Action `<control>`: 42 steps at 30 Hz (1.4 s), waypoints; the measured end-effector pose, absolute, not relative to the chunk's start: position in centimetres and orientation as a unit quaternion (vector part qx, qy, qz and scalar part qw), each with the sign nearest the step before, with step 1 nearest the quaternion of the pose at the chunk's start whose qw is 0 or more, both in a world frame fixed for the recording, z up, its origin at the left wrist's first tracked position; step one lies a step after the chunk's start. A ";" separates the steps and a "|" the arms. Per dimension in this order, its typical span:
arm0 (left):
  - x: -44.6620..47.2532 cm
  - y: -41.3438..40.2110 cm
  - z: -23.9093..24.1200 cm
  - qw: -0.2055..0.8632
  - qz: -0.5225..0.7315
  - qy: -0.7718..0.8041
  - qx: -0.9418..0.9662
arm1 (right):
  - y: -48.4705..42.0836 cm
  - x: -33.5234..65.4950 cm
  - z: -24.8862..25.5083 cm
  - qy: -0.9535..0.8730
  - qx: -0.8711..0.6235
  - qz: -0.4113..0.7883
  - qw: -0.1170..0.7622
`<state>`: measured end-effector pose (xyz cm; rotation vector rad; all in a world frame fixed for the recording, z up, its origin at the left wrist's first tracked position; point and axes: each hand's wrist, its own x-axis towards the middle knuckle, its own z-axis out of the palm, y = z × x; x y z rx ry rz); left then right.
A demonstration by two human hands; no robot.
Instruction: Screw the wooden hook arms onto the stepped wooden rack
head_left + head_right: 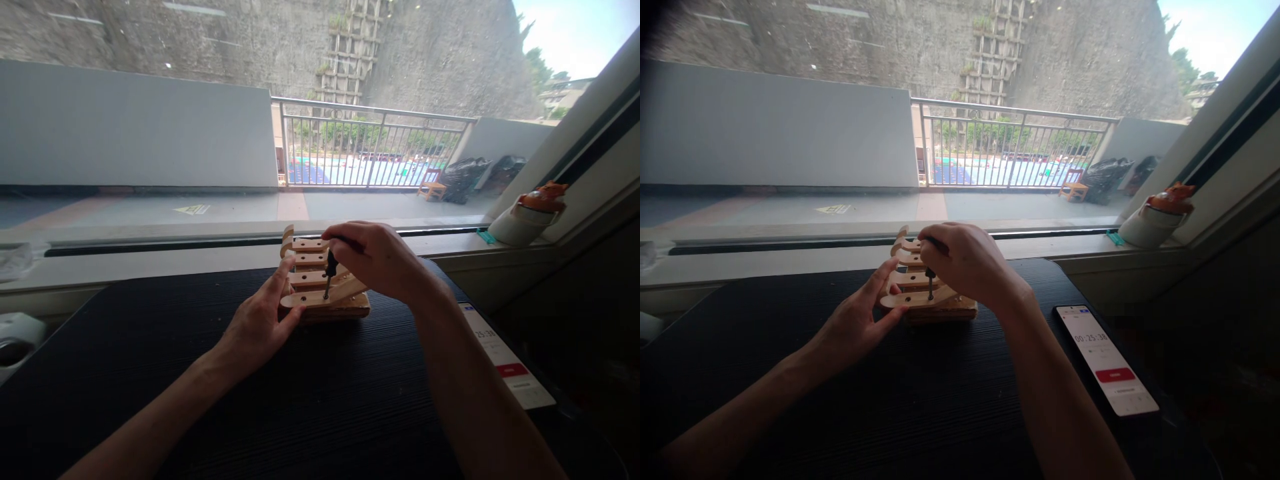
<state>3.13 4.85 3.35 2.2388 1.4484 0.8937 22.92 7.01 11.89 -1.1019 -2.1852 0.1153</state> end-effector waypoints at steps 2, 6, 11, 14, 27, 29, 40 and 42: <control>3.1 4.9 3.3 0.164 0.315 0.508 0.785 | 6.7 22.6 12.1 -0.843 -0.411 0.059 0.341; 3.1 4.8 3.3 0.168 0.317 0.505 0.785 | 7.1 22.9 12.0 -0.834 -0.427 0.066 0.342; 3.1 4.8 3.4 0.170 0.319 0.501 0.786 | 8.6 24.3 11.2 -0.787 -0.519 0.016 0.332; 3.1 4.8 3.4 0.171 0.320 0.501 0.786 | 8.7 24.5 11.1 -0.785 -0.526 0.013 0.326; 3.1 4.7 3.4 0.163 0.323 0.499 0.787 | 7.2 23.6 11.5 -0.807 -0.504 0.038 0.307; 3.1 4.7 3.5 0.161 0.323 0.498 0.788 | 7.3 23.8 11.3 -0.797 -0.520 0.022 0.307; 2.8 4.5 3.3 0.152 0.334 0.486 0.794 | 5.6 23.3 14.6 -0.883 -0.435 -0.005 0.179; 2.8 4.5 3.2 0.153 0.334 0.484 0.794 | 6.0 22.9 14.5 -0.871 -0.459 -0.011 0.172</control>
